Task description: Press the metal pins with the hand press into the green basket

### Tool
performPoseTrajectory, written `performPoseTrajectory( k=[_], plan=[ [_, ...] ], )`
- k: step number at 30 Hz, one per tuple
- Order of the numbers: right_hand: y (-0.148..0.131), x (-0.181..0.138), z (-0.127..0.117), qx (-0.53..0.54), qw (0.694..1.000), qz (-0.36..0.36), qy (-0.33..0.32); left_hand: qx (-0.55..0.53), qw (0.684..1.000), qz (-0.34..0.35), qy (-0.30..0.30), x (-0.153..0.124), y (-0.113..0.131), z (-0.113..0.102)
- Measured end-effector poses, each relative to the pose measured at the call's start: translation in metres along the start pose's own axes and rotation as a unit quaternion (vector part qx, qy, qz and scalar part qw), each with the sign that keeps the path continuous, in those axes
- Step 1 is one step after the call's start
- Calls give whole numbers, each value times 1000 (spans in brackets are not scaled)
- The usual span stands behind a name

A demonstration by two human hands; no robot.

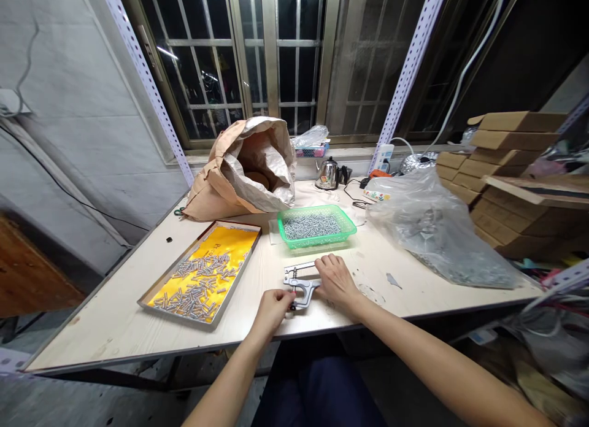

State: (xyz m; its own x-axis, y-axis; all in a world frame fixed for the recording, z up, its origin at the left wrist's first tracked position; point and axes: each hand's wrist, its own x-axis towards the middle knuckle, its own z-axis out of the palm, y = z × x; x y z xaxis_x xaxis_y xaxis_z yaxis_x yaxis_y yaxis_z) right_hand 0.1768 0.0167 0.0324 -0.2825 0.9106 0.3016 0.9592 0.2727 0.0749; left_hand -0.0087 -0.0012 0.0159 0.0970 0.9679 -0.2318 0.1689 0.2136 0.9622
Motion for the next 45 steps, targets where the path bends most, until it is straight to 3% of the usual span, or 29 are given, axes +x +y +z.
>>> performPoseTrajectory(
  k=[5, 9, 11, 14, 17, 19, 22, 25, 29, 32, 35, 38, 41, 45],
  plan=[
    [-2, -6, 0, 26, 993, 27, 108, 12, 1000, 2, 14, 1, 0, 1],
    [0, -17, 9, 25, 989, 96, 110, -41, 993, 23, 106, 8, 9, -1],
    [2, -23, 13, 25, 990, 105, 97, -50, 985, 73, 150, 21, 27, 2],
    [5, -31, 18, 18, 991, 100, 86, -36, 975, 174, 135, 56, 67, 8],
    [6, -35, 20, 11, 991, 100, 91, 55, 956, 244, 156, 97, 99, -7],
    [6, -35, 21, 11, 991, 100, 94, 200, 938, 214, 184, 117, 104, -36],
    [5, -34, 23, 17, 990, 102, 94, 418, 881, 41, 218, 131, 89, -94],
    [3, -32, 23, 22, 990, 102, 90, 464, 854, -56, 226, 133, 70, -142],
    [2, -31, 23, 20, 991, 100, 89, 465, 855, -83, 215, 129, 61, -163],
    [3, -31, 21, 15, 991, 96, 93, 452, 861, -35, 231, 115, 64, -154],
    [2, -30, 18, 10, 991, 89, 97, 304, 923, 60, 230, 86, 58, -125],
    [0, -27, 14, 7, 992, 83, 96, 61, 991, 52, 111, 49, 38, -80],
    [-2, -23, 9, 3, 992, 79, 98, -82, 996, 11, 37, 21, 13, -35],
    [-6, -18, 4, -4, 992, 80, 100, -146, 988, 14, 42, 6, -3, 3]
  ],
)
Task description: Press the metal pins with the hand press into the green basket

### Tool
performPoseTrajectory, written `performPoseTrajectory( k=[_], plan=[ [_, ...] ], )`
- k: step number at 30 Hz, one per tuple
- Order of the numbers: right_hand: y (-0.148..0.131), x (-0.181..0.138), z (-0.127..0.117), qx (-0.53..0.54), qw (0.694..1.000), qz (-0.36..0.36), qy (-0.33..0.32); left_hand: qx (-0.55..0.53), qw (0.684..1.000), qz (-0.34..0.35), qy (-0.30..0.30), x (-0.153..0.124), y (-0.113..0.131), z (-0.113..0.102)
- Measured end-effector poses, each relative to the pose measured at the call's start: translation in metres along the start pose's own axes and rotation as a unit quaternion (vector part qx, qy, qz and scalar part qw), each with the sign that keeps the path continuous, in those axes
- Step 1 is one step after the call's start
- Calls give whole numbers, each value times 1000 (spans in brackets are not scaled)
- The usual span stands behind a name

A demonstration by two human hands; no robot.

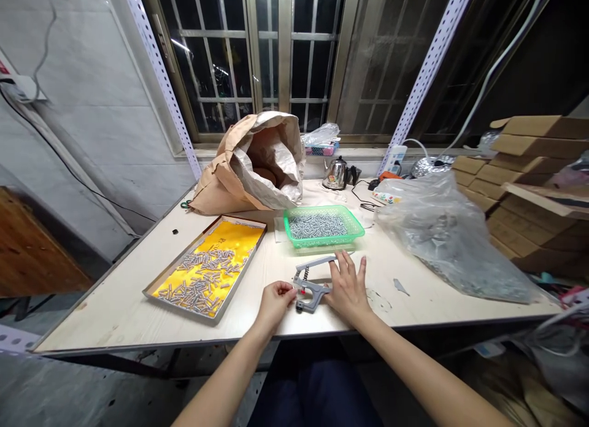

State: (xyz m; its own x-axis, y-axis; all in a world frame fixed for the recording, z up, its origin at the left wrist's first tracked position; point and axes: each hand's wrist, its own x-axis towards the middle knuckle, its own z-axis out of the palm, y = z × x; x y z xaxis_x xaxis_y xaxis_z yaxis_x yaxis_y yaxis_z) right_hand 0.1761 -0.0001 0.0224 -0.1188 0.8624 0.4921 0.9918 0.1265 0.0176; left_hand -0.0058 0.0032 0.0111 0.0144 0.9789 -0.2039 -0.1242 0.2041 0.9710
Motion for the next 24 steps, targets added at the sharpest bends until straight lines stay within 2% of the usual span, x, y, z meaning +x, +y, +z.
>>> performPoseTrajectory(
  k=[4, 9, 16, 24],
  plan=[
    [-3, 2, 0, -14, 1000, 3, -1, 2, 1000, -5, 23, -1, -5, 12],
    [-4, 1, 1, -33, 999, 19, -5, 40, 998, 5, 49, 4, -12, 11],
    [-7, -2, 1, -48, 999, 21, -14, 102, 994, -19, -21, 2, 0, 12],
    [-6, -1, 2, -30, 999, 6, 32, 115, 993, -24, -19, 1, -1, 12]
  ],
)
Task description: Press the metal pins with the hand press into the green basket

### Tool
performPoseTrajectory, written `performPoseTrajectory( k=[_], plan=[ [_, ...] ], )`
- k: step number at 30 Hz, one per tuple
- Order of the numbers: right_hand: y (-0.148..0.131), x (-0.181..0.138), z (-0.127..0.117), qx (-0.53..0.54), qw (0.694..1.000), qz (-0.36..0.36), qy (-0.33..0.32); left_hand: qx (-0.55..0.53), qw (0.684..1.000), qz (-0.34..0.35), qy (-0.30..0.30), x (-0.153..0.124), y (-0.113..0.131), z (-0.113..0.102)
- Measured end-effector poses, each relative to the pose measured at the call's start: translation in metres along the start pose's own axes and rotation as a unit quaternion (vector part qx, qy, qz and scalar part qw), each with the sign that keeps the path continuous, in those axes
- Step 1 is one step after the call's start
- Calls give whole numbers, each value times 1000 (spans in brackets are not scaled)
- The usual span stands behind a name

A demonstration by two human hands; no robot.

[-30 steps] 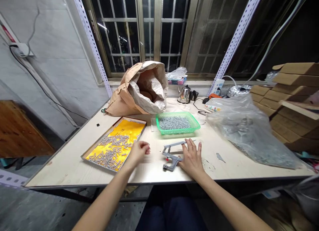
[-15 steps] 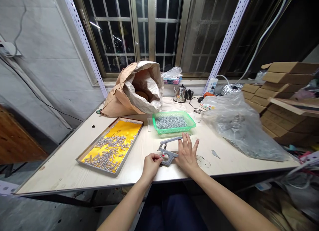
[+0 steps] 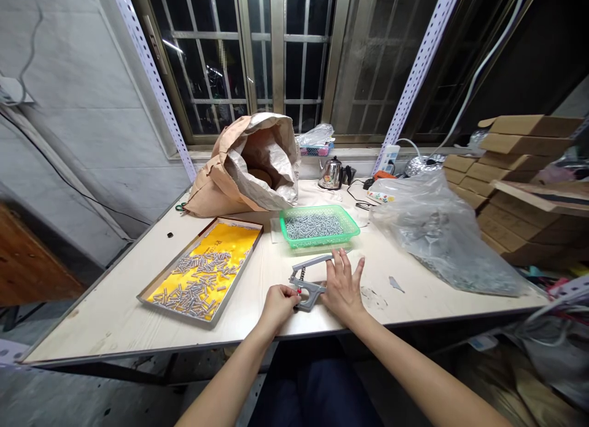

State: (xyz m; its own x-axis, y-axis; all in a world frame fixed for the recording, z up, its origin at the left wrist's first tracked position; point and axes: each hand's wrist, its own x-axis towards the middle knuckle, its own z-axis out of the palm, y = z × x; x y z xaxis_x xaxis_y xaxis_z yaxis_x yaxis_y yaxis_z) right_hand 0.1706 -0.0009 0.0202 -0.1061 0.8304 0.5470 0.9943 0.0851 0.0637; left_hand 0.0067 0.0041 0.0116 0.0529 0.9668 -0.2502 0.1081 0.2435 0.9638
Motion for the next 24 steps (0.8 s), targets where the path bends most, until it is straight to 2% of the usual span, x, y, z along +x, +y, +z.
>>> performPoseTrajectory(
  k=[4, 10, 14, 19, 24],
  plan=[
    [4, 6, -3, 24, 1000, -15, -7, -21, 1000, 1, -8, 2, -3, -4],
    [10, 13, 4, 20, 984, -58, -169, -96, 992, 32, 75, -5, -3, -18],
    [4, 16, 14, 23, 975, -76, -208, -68, 995, 37, 58, -7, -2, -20],
    [-3, 24, 7, 29, 980, -81, -179, -28, 999, -38, -1, -3, 1, -18],
    [-4, 25, 0, 69, 994, -65, -57, -9, 1000, -20, -12, -4, 8, -17]
  ],
)
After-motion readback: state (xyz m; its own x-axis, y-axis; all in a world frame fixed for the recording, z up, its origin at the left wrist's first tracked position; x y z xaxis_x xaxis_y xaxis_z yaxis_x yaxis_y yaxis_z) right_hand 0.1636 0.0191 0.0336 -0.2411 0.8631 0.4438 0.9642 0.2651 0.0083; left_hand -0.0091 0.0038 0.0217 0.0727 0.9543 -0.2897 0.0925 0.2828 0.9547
